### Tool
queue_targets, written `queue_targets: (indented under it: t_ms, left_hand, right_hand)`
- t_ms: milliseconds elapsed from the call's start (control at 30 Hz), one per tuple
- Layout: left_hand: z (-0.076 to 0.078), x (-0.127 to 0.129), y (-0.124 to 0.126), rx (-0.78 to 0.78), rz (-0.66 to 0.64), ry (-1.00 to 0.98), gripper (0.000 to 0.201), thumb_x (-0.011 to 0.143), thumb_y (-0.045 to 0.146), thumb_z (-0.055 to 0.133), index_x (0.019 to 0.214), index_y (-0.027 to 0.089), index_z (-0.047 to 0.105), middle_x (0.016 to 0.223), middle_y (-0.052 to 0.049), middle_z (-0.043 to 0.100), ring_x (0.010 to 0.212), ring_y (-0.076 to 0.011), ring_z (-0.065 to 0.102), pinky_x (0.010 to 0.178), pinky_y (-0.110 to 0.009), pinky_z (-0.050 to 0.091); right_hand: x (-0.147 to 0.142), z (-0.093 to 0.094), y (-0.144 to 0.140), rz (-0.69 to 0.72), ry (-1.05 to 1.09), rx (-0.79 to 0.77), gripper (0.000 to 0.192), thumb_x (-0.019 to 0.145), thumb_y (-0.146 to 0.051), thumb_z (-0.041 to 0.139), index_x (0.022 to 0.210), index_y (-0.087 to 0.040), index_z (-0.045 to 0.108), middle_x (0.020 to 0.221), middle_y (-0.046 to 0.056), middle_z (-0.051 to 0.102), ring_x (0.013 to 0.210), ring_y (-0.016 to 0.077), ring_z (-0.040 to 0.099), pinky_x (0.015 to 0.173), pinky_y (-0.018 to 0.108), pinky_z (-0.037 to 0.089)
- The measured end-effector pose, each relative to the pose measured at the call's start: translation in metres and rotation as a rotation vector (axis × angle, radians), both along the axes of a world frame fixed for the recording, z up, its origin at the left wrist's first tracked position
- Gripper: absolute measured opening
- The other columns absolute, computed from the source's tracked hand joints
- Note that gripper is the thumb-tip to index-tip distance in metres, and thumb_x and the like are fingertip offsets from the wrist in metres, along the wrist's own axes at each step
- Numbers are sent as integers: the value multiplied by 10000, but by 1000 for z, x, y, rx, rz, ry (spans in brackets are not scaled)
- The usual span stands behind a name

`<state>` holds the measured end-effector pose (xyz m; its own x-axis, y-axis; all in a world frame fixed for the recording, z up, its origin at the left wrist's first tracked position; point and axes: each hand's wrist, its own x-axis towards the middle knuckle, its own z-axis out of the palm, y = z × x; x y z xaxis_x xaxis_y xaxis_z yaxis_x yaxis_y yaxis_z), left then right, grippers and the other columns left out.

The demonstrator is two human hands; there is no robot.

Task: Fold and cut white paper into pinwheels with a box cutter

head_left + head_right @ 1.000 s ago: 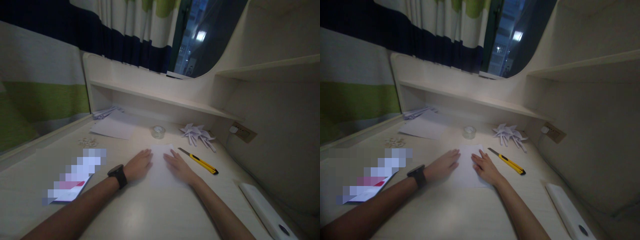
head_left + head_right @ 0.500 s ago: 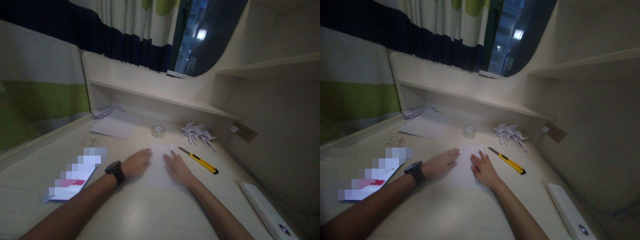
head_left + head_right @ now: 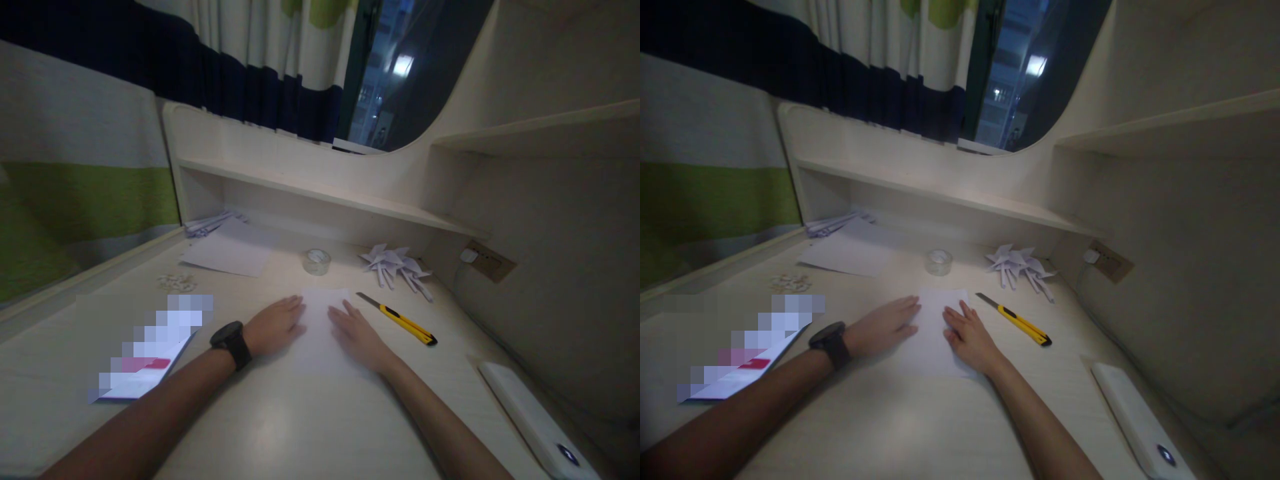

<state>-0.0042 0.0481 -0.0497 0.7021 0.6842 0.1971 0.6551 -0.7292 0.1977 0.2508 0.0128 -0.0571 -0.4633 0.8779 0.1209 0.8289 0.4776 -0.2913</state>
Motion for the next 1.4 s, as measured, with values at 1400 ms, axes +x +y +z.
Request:
queue_targets:
  t_ms: [1400]
  left_hand:
    - [3, 2, -2, -6, 0, 31, 547, 918, 399, 377, 1341, 55, 422, 1446, -191, 361, 1350, -258, 304, 1102, -356, 209]
  right_hand:
    - [1, 20, -8, 16, 48, 42, 558, 879, -445, 489, 1367, -181, 435, 1464, 67, 350, 1400, 310, 132, 1116, 528, 169]
